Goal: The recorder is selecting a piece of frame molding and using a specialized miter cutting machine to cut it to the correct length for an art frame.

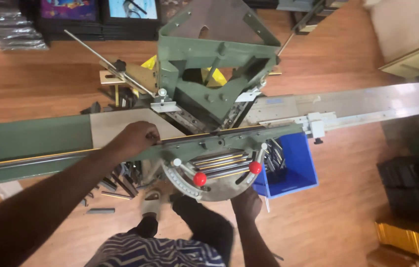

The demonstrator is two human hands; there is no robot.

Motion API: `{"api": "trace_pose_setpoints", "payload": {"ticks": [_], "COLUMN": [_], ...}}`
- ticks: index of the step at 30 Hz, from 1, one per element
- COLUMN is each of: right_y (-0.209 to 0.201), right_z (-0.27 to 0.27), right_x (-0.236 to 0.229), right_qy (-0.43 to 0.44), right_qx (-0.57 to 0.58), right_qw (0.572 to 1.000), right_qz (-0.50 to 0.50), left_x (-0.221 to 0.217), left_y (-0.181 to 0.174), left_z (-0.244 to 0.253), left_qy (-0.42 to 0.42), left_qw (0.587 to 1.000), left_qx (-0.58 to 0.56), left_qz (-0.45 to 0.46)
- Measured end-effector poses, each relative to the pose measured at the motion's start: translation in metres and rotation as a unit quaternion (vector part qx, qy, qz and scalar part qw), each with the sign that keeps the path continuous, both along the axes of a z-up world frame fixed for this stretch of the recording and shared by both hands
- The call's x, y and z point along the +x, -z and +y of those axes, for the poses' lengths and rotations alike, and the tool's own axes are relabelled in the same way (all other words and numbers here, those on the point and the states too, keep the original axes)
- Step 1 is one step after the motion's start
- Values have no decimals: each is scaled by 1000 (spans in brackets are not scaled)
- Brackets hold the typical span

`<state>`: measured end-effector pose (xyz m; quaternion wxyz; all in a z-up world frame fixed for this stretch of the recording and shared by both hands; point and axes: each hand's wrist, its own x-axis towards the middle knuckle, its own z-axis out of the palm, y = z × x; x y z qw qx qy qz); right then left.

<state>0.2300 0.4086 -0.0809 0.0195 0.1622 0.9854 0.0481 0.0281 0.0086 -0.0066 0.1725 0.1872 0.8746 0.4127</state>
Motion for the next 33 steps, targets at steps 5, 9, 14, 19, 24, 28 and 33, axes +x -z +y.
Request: {"api": "trace_pose_setpoints", "payload": {"ticks": [5, 9, 14, 19, 24, 28, 33], "right_y": [4, -77, -164, -172, -197, -193, -199], "right_z": [48, 97, 86, 80, 70, 80, 74], "right_x": [1, -63, -171, -226, -230, -236, -233], "right_qy": [-101, -2, -166, -299, -343, -323, -306], "right_qx": [-215, 13, -248, -340, -337, -337, -370], "right_qw": [970, 985, 943, 888, 856, 853, 839], "right_qz": [-47, -173, 149, -79, -190, -232, -258], "left_x": [8, 8, 13, 8, 13, 12, 12], "left_y": [-12, -15, -19, -7, -18, -31, -30], "left_z": [4, 9, 10, 8, 11, 11, 11], "left_qy": [-30, -51, -82, -75, -85, -89, -87], "left_qw": [999, 997, 995, 995, 995, 995, 995], "left_qx": [4, -27, -19, -18, -15, -7, -15], "left_qz": [28, 58, 45, 61, 44, 38, 44]}}
